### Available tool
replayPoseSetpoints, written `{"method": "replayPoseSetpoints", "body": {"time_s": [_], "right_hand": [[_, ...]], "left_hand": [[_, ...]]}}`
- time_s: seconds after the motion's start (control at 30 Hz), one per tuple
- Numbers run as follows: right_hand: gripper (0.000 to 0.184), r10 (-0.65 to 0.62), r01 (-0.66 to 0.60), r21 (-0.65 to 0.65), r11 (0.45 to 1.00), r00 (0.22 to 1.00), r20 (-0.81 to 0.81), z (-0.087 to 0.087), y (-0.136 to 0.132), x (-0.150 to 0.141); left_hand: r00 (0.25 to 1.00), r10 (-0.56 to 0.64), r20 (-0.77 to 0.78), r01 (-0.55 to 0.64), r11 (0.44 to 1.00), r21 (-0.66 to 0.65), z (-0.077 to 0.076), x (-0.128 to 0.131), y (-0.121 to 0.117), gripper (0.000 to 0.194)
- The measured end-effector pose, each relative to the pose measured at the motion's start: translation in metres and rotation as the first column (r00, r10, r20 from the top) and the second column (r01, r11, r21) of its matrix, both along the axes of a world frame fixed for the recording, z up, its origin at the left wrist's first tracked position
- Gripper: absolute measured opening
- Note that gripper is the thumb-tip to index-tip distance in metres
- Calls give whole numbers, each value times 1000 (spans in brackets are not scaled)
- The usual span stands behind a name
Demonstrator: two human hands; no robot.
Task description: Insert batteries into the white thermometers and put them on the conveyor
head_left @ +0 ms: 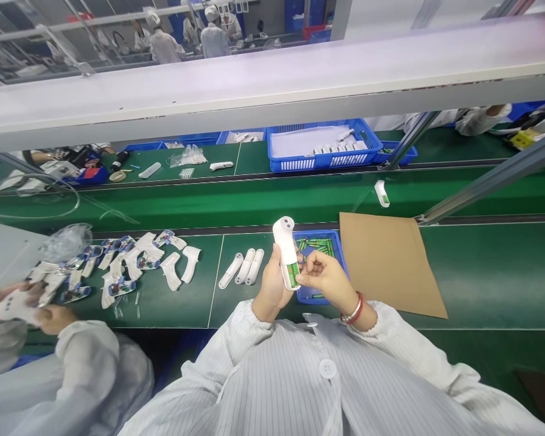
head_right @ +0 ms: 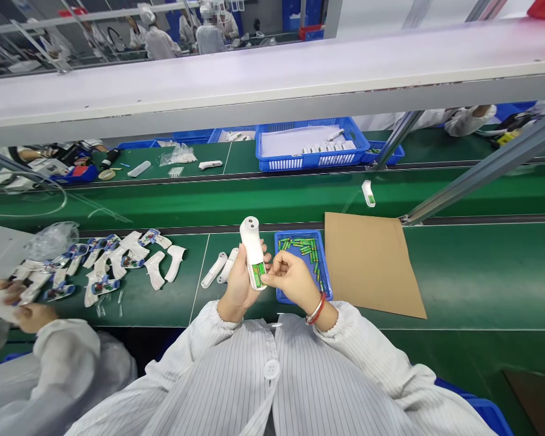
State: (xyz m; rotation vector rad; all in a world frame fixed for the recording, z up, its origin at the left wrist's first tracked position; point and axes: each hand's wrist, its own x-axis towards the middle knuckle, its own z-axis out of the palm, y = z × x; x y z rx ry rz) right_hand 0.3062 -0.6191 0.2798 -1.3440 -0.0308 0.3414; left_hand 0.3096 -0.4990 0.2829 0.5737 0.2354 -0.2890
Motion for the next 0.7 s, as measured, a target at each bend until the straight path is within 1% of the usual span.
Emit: {"method": "replayPoseSetpoints", "body": {"time_s": [0.13, 0.2, 0.27, 0.3, 0.33, 0.37, 0.4, 0.43, 0.47, 0.5, 0.53, 0.57, 0.6, 0.63, 0.7], "right_hand": [[38, -2, 2, 12, 1000, 1000, 2, -8, 0, 5], [37, -9, 9, -1, 1000, 1000, 0, -14, -1, 10], [36, -11, 11, -41, 999, 1000, 4, -21, -4, 19], [35, -13, 14, -81, 997, 1000, 14, -26, -7, 24], [35, -14, 18, -150, 988, 999, 29, -32, -10, 30], [35, 6, 7, -275, 961, 999, 45, -39, -15, 35], [34, 42, -16, -433, 901, 998, 51, -48, -20, 39], [32, 95, -55, -590, 806, 995, 38, -58, -25, 43], [28, 156, -107, -719, 687, 988, 1, -69, -31, 45], [22, 212, -168, -805, 568, 976, -54, -81, -36, 46], [14, 258, -229, -851, 473, 959, -115, -93, -41, 45], [6, 292, -284, -867, 408, 941, -171, -105, -45, 43], [7, 314, -331, -872, 362, 923, -221, -116, -49, 40], [15, 334, -376, -876, 301, 902, -273, -127, -52, 37], [27, 366, -449, -875, 180, 856, -364, -144, -55, 31]], "left_hand": [[999, -17, 32, 16, 1000, 24, -4, 7, 0, 40], [997, -73, 25, 72, 996, 47, -8, 10, -1, 45], [990, -140, 2, 140, 987, 75, -14, 16, -2, 50], [988, -155, -22, 157, 982, 101, -19, 19, -2, 52], [987, -151, -57, 158, 978, 137, -25, 24, -1, 51], [986, -134, -102, 151, 972, 180, -33, 29, 1, 51], [983, -107, -151, 140, 963, 231, -42, 35, 5, 50], [978, -72, -195, 129, 946, 297, -53, 42, 9, 49], [973, -42, -228, 131, 910, 394, -65, 50, 15, 48], [969, -15, -248, 143, 850, 507, -78, 59, 21, 46], [967, 2, -256, 164, 763, 626, -91, 69, 28, 42], [966, 8, -259, 190, 656, 731, -103, 80, 36, 38], [966, 9, -259, 209, 567, 797, -114, 93, 43, 33], [966, 6, -259, 223, 491, 842, -124, 107, 49, 30], [967, 11, -253, 229, 388, 893, -139, 139, 59, 30]]}}
